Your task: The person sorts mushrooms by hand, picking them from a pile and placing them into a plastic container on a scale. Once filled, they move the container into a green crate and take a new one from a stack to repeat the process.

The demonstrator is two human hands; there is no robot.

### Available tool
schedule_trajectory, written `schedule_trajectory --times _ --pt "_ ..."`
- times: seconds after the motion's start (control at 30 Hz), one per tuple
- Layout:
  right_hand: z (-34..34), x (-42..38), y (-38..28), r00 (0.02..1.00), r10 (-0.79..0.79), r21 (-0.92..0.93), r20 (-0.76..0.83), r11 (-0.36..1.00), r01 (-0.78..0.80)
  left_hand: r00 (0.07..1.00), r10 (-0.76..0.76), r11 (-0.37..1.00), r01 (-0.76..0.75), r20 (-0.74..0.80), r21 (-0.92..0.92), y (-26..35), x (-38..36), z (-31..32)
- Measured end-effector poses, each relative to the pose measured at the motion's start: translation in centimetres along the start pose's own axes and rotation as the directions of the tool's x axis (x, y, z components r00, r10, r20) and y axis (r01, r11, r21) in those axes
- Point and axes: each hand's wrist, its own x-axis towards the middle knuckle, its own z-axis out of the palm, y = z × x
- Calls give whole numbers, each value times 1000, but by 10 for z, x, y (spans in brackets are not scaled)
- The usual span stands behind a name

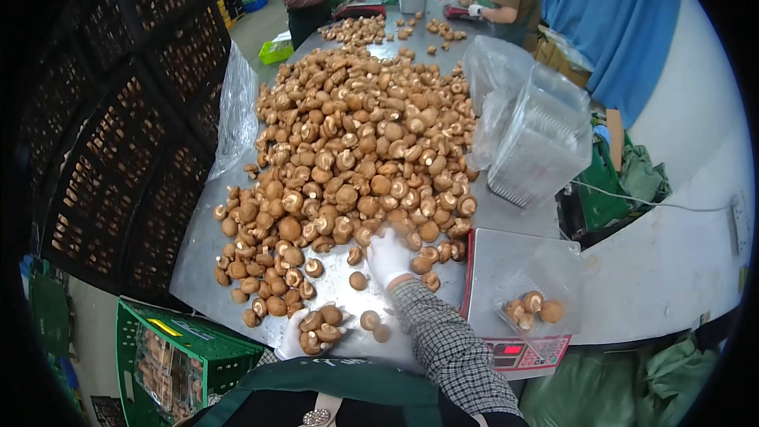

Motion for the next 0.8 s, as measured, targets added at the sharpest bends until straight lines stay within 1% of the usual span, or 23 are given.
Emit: schedule_trajectory --times 0.07,0.1,0.13,0.17,0.2,0.23,0.3,0.33,0.37,0.43,0.47,0.5,0.53,0.57,0.6,0.67,0.7,0.73,0.77,0.8 --pt "9 -10 15 990 39 283 -137 959 1 997 54 996 -49 -63 75 -4 -6 12" --pt "6 -16 19 978 70 415 -199 910 20 999 40 999 -40 -30 19 -3 -7 16" --pt "5 -22 24 983 173 746 -67 663 -66 1000 25 999 -25 1 -40 -2 -10 17" --pt "1 -30 27 973 212 941 97 299 -159 999 8 995 -5 31 -101 -2 -14 19" --pt "-20 -39 19 949 179 964 258 -115 -241 999 25 999 -23 33 -43 -6 -17 25" --pt "-48 -56 16 936 47 884 350 -347 -313 999 41 999 -41 35 15 -9 -21 32" --pt "-60 -78 16 947 55 886 317 -372 -275 996 65 994 -59 -57 92 -16 -23 49" --pt "-71 -87 16 935 44 833 352 -469 -292 992 80 989 -66 -102 132 -18 -23 53" --pt "-82 -97 15 922 33 770 387 -561 -303 999 20 998 -18 -47 54 -19 -20 49" --pt "-96 -117 19 928 -4 717 373 -633 -291 993 -86 991 93 76 -97 -20 -14 34" --pt "-100 -129 22 930 -24 688 367 -666 -289 982 -137 982 152 130 -109 -23 -13 39" --pt "-101 -139 27 936 -27 697 350 -660 -280 965 -188 970 211 184 -116 -27 -11 50" --pt "-105 -152 31 944 20 766 330 -589 -256 941 -239 955 272 238 -118 -32 -8 62" --pt "-110 -167 35 950 66 828 305 -511 -230 979 -143 987 131 146 90 -41 -9 85" --pt "-115 -182 37 955 110 880 276 -428 -205 978 -153 983 135 144 128 -45 -5 88" --pt "-131 -214 34 926 207 878 315 -434 -202 975 -167 970 137 143 198 -55 1 87" --pt "-122 -228 48 926 136 763 352 -614 -200 973 -208 911 157 99 381 -54 8 77" --pt "-112 -243 62 920 63 611 386 -765 -204 977 -213 913 192 20 359 -62 14 78" --pt "-99 -260 76 945 -2 591 326 -780 -205 974 -217 916 224 -60 332 -70 20 78" --pt "-104 -274 71 892 145 622 428 -763 -175 964 -265 919 264 -37 293 -75 26 81"
